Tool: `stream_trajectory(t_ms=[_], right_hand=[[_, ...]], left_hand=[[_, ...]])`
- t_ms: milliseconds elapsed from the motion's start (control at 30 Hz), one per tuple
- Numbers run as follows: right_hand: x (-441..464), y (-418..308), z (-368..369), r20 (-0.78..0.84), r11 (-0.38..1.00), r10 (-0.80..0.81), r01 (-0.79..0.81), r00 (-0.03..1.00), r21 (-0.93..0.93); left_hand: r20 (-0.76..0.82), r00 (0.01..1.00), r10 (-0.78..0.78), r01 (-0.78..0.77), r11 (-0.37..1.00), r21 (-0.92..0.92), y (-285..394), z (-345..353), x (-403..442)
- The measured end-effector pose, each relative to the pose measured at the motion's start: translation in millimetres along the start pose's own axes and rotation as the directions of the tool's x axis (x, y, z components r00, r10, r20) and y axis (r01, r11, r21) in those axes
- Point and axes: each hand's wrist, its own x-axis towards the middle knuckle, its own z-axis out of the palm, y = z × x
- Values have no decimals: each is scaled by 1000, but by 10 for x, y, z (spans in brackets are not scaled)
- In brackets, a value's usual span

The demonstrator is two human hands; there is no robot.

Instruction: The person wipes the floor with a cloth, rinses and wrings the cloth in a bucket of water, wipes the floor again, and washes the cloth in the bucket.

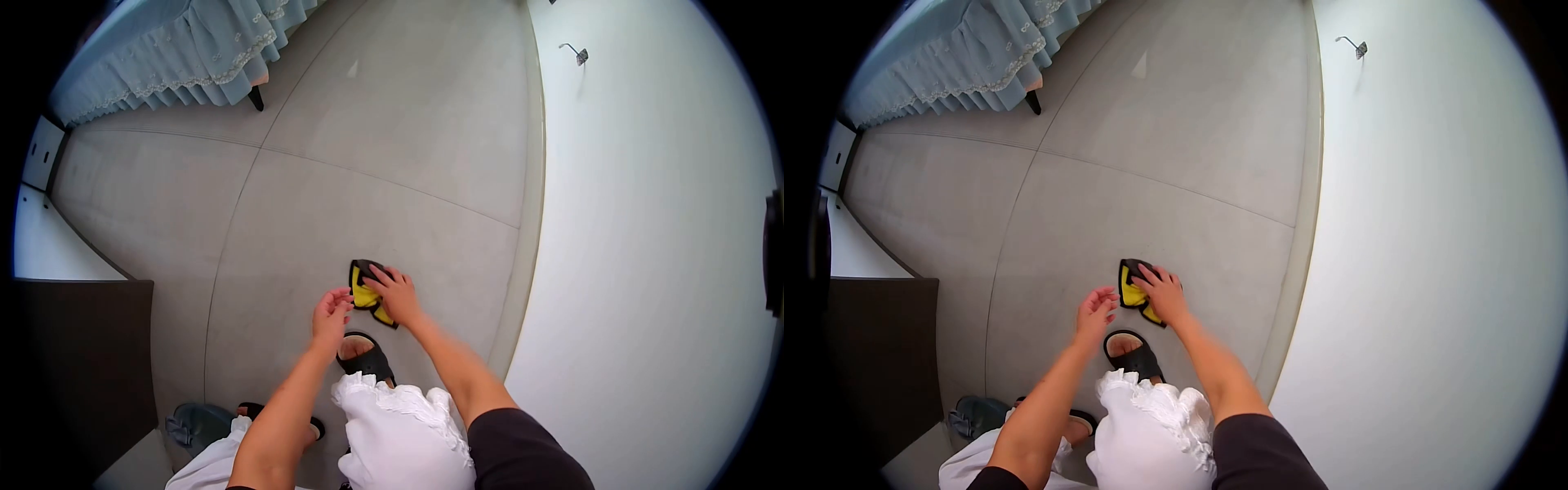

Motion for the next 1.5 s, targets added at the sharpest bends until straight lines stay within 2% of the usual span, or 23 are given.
stream_trajectory(t_ms=[67,167,200,267,300,367,433,500,600,633,700,733,800,900,1000,1033,1100,1167,1200,1300,1367,1433,1500], right_hand=[[282,132,-128,14,996,-84,84,996,-42],[539,151,-305,107,997,-40,47,993,-58],[614,194,-300,39,991,30,-35,999,131],[718,291,-233,-44,854,193,-146,980,499],[733,392,-236,-196,830,242,-98,950,550],[656,635,-471,-55,606,510,-313,859,731],[493,1013,-547,-45,583,648,-457,761,671],[297,1437,-436,-187,730,636,-505,749,460],[314,1184,-678,-355,855,517,-493,779,163],[359,1094,-752,-279,905,422,-381,863,191],[388,1092,-670,-70,932,357,-360,931,-30],[399,1097,-598,46,937,331,-323,942,-133],[548,1192,-453,-57,896,429,-432,902,-96],[814,1133,-298,-203,749,636,-659,744,-68],[830,462,1,-206,828,530,-554,823,-84],[765,160,119,-151,909,387,-404,910,-100],[587,-485,307,120,990,144,-142,982,-23],[370,-862,568,188,945,10,-71,982,319],[351,-889,629,213,858,-95,-28,972,513],[643,-393,353,101,968,-228,215,968,127],[681,198,-22,-125,991,32,-15,992,136],[620,812,-387,-293,953,295,-259,910,154],[387,913,-422,-237,858,513,-505,825,98]], left_hand=[[28,1000,-8,8,1000,0,20,179,-28],[69,997,-14,12,999,31,48,297,-37],[78,997,-16,13,999,45,87,316,-21],[57,998,-10,8,999,39,117,273,30],[42,999,-6,4,999,38,134,234,57],[15,1000,-2,1,999,38,167,134,120],[-9,1000,-4,4,999,36,171,63,205],[-30,1000,-6,6,1000,23,189,62,250],[-34,999,-18,18,1000,-1,191,99,310],[-31,999,-23,23,1000,-8,206,122,318],[-11,999,-31,31,1000,1,225,147,325],[-6,999,-38,38,999,6,245,155,314],[-18,999,-29,29,999,18,290,142,298],[-55,998,-27,28,999,17,310,54,299],[-94,994,-48,49,999,7,295,-24,203],[-108,993,-51,51,999,3,308,-43,200],[-92,995,-38,36,999,-24,255,-94,185],[-88,996,-32,28,998,-48,212,-121,145],[-91,995,-27,22,998,-58,205,-128,152],[-100,995,-25,23,1000,-21,215,-154,167],[-115,993,-33,33,999,1,200,-131,162],[-111,993,-42,42,999,-1,187,-73,164],[-92,994,-51,51,999,-1,179,-6,160]])
